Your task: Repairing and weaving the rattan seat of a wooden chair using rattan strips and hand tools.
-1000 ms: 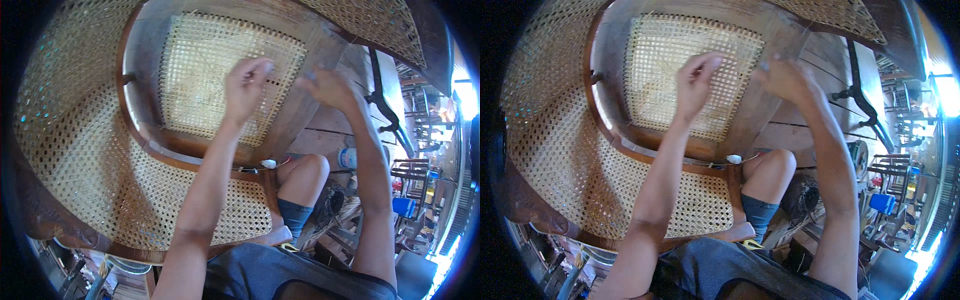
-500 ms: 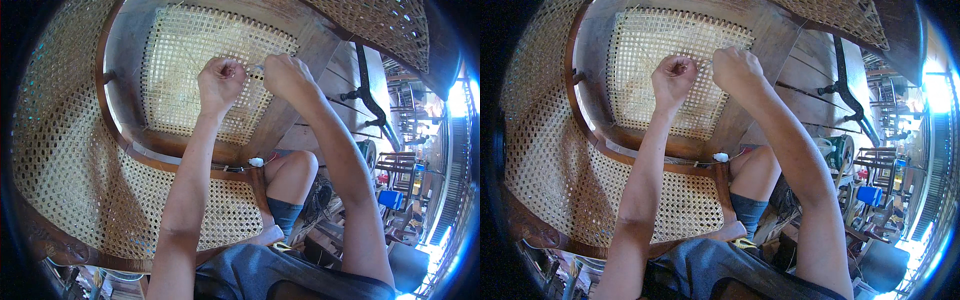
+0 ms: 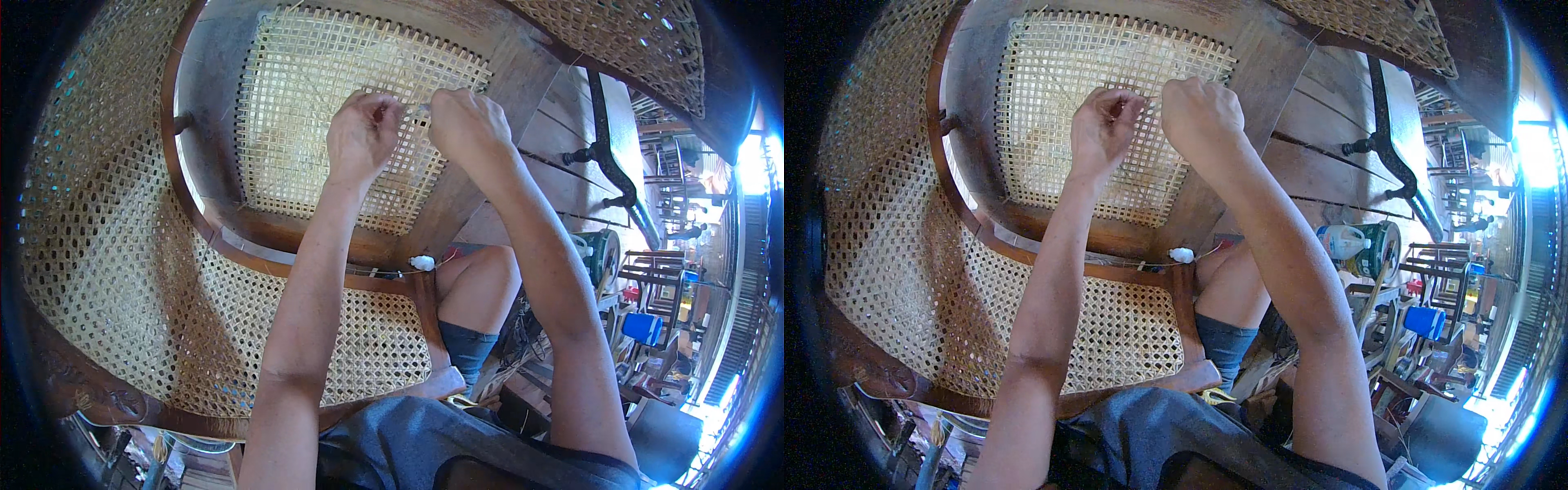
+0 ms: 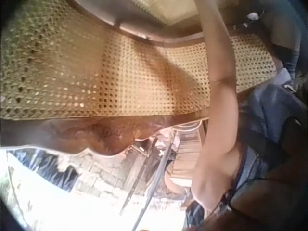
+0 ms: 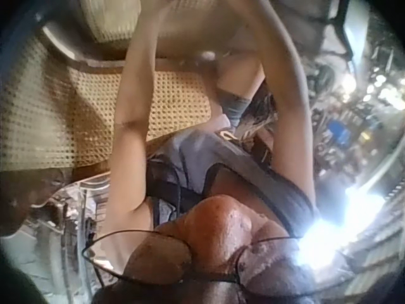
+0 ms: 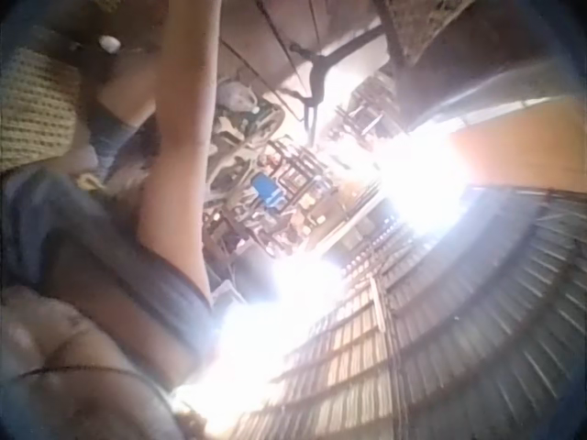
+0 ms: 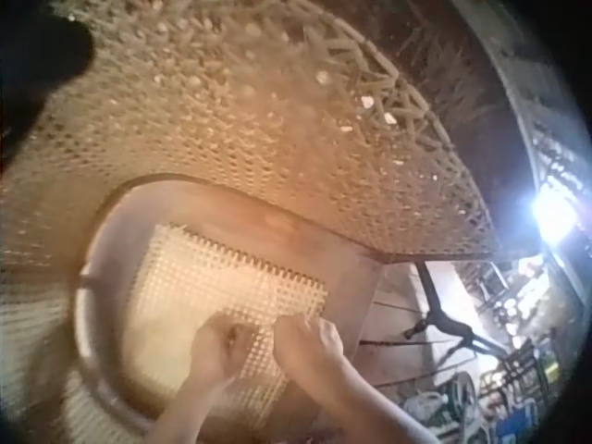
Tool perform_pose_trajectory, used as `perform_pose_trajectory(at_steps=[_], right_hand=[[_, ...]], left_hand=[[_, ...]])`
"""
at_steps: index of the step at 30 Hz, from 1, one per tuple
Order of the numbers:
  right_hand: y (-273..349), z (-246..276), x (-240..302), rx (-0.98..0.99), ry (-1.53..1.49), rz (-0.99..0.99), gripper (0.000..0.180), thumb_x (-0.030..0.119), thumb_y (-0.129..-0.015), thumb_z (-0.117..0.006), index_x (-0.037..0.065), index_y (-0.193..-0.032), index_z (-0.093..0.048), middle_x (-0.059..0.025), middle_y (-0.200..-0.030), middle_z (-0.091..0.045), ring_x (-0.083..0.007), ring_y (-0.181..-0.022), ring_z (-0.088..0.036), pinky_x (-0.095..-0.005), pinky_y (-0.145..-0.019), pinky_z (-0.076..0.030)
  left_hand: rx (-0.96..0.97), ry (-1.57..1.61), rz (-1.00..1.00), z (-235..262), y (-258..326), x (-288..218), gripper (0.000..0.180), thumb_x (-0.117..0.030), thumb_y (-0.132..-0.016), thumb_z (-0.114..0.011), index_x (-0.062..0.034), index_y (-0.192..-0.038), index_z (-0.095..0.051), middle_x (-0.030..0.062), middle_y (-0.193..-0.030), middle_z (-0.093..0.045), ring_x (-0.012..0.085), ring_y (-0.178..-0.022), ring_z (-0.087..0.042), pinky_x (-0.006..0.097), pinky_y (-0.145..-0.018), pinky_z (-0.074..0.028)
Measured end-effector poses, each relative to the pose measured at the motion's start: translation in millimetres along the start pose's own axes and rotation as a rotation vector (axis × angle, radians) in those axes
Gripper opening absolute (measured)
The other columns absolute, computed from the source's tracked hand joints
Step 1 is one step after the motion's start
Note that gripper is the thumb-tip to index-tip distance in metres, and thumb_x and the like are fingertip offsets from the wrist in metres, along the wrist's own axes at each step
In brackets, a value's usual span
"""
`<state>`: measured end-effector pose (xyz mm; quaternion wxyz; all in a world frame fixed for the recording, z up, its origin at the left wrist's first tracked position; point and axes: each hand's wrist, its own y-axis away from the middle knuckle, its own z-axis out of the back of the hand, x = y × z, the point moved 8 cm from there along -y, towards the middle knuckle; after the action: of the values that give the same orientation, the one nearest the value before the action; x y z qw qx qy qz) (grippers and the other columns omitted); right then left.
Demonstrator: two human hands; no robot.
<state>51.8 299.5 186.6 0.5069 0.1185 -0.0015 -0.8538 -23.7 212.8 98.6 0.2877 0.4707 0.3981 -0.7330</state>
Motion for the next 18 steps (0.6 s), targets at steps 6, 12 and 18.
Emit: perform_pose_trajectory(at_steps=[6, 12, 18], right_hand=[[-6.7, -0.9, -7.5, 0.016, -0.049, -0.087, 0.018, 0.014, -0.086, -0.057, 0.006, -0.087, -0.073, -0.0172, -0.092, -0.071, -0.0311, -0.090, -0.070, -0.0420, -0.077, -0.056], [2.5, 10.5, -61.1, 0.037, -0.028, -0.231, 0.043, 0.041, -0.093, -0.048, 0.006, -0.090, -0.073, -0.0179, -0.093, -0.071, -0.0330, -0.091, -0.069, -0.0453, -0.079, -0.054], [22.5, 41.2, -130.9, -0.220, 0.041, -0.393, 0.051, 0.054, -0.095, -0.042, 0.013, -0.095, -0.073, -0.0169, -0.089, -0.071, -0.0369, -0.084, -0.069, -0.0474, -0.076, -0.054]], left_hand=[[-0.017, -0.155, -0.021, -6.3, 0.9, -14.4, 0.013, -0.020, -0.081, -0.068, -0.0097, -0.086, -0.072, 0.0129, -0.083, -0.065, 0.0340, -0.083, -0.062, 0.043, -0.075, -0.050], [-0.169, -0.407, -0.143, -15.6, 8.0, -35.9, 0.009, -0.014, -0.075, -0.069, -0.0082, -0.082, -0.068, 0.0085, -0.078, -0.067, 0.0265, -0.072, -0.058, 0.042, -0.074, -0.044], [-0.078, -0.479, -0.027, -30.8, 2.1, -33.7, 0.012, -0.016, -0.076, -0.066, -0.0098, -0.086, -0.065, 0.0125, -0.089, -0.066, 0.0352, -0.088, -0.056, 0.048, -0.075, -0.046]])
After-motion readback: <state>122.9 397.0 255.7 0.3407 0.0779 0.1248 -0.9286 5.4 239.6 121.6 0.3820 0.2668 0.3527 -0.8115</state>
